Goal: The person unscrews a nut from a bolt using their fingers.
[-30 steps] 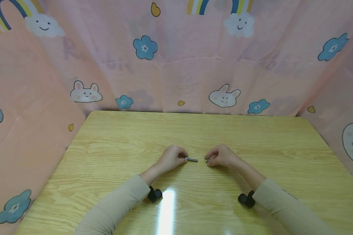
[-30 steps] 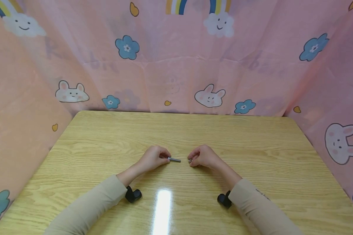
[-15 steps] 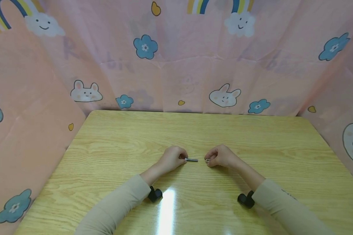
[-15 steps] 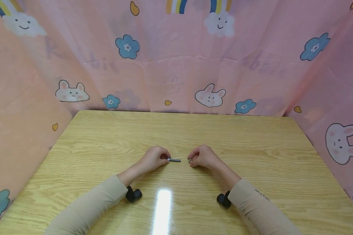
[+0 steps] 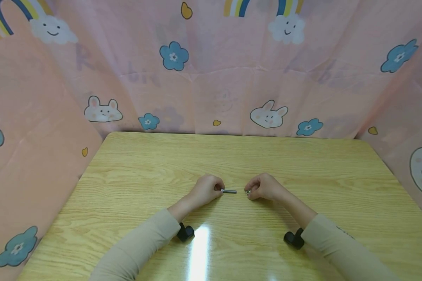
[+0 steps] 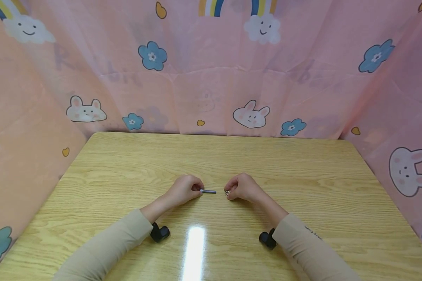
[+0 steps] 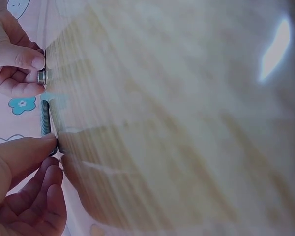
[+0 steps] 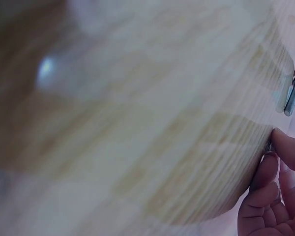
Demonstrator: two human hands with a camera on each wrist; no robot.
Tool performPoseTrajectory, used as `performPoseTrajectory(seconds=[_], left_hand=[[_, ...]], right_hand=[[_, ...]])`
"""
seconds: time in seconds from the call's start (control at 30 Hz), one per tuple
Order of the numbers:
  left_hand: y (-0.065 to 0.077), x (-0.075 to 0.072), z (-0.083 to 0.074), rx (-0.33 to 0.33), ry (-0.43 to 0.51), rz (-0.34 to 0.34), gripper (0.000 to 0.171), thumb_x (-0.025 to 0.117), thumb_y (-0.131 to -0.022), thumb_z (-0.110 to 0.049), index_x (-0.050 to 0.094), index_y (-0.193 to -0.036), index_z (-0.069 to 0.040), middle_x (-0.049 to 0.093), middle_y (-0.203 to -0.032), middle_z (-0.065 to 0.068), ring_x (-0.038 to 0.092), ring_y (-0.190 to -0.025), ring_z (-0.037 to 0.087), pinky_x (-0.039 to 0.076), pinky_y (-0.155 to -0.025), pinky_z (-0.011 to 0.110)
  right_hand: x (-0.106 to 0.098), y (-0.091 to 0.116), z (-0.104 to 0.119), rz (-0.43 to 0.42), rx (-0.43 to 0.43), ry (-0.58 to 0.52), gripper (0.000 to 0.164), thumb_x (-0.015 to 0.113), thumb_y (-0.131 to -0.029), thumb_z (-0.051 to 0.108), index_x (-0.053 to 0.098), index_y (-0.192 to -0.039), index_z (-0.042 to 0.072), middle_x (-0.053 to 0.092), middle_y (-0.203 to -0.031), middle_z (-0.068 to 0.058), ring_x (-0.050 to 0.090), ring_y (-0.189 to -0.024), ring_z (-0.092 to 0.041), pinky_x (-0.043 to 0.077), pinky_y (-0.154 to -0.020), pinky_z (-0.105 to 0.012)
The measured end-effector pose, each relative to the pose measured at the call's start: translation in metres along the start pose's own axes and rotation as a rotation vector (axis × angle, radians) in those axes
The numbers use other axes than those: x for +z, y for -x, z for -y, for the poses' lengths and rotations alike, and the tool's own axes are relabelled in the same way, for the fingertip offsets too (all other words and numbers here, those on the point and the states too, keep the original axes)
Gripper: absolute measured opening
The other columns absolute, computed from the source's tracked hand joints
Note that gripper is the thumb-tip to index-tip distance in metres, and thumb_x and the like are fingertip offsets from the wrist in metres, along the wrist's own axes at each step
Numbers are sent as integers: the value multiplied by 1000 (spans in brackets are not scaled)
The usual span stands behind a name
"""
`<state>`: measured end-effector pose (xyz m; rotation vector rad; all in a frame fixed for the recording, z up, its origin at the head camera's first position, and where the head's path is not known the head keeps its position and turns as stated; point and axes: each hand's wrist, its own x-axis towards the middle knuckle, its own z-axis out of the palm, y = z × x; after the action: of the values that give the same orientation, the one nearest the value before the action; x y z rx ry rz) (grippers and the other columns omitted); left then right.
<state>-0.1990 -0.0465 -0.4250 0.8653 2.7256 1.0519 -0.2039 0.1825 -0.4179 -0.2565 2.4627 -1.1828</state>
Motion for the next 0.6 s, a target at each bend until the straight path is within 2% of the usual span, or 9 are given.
performPoseTrajectory(seconds=[0.3,0.43,0.53,0.6], left_hand=[[0,0,2,13,-5,-2,7,72,-77,2,69,-83,-1,66,-78,5,60,-71,13,48,-65,21],[0,-2,3,12,-17,0,11,73,-78,-1,70,-88,-1,67,-82,5,60,-75,14,48,-69,23],[4,-9,3,17,-62,-4,19,74,-78,-7,69,-95,-1,68,-91,8,62,-83,18,50,-74,27],[7,-17,4,49,-125,-24,27,74,-79,-14,68,-102,-2,67,-101,12,62,-93,23,50,-80,33]], right_hand=[[-2,1,1,26,-38,4,24,76,-72,-2,68,-95,-3,62,-65,-2,53,-61,-12,46,-61,-28],[-6,3,-1,55,-69,-22,29,75,-73,0,65,-100,-4,61,-68,-2,53,-63,-13,45,-63,-27],[-12,7,-3,61,-117,-25,33,75,-75,6,63,-104,-3,61,-73,-4,53,-65,-15,45,-63,-27],[-18,12,-3,32,-160,10,36,74,-79,14,62,-109,-1,62,-80,-5,55,-72,-18,46,-66,-30]])
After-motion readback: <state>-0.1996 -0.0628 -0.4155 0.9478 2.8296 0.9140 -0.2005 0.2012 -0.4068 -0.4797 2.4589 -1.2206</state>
